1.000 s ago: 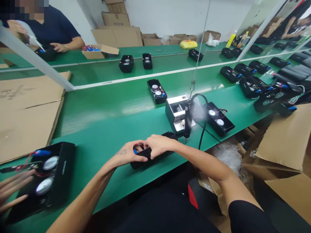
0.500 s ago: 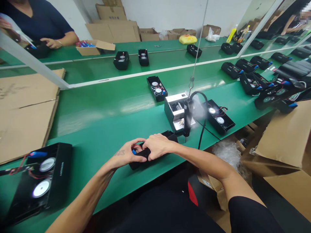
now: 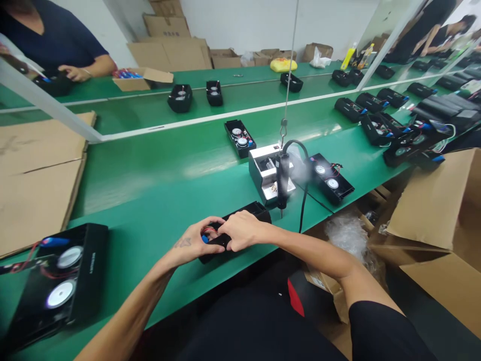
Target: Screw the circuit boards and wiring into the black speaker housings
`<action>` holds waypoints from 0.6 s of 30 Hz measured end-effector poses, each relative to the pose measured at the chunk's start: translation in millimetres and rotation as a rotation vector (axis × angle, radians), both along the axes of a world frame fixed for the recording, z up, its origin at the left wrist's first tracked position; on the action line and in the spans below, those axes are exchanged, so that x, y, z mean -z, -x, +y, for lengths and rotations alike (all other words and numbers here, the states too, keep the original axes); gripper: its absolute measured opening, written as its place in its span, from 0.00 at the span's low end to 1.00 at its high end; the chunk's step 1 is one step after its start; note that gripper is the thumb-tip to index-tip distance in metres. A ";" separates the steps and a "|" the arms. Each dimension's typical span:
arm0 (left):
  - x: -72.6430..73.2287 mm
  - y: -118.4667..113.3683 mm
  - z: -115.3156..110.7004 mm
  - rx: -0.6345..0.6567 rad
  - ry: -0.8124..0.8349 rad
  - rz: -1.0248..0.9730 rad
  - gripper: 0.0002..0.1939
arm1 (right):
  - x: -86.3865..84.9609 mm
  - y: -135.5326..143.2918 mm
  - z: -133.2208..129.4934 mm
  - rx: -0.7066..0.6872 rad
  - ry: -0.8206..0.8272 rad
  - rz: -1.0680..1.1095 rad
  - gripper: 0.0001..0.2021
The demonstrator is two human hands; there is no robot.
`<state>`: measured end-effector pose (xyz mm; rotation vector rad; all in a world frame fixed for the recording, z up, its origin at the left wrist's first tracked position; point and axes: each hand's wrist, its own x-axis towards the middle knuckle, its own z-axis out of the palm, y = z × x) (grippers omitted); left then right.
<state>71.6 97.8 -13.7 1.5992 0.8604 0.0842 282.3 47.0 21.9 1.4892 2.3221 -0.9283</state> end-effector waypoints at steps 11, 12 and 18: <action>35.8 14.2 -77.6 0.114 -1.001 -0.128 0.34 | 9.2 -84.4 -62.2 1.108 -1.149 0.446 0.24; 35.8 13.1 -81.3 0.108 -1.055 -0.163 0.30 | 18.7 -93.4 -60.6 1.159 -1.169 0.407 0.29; 35.9 10.2 -88.4 0.055 -1.136 -0.166 0.25 | 60.5 -123.7 -43.6 1.257 -0.799 0.557 0.41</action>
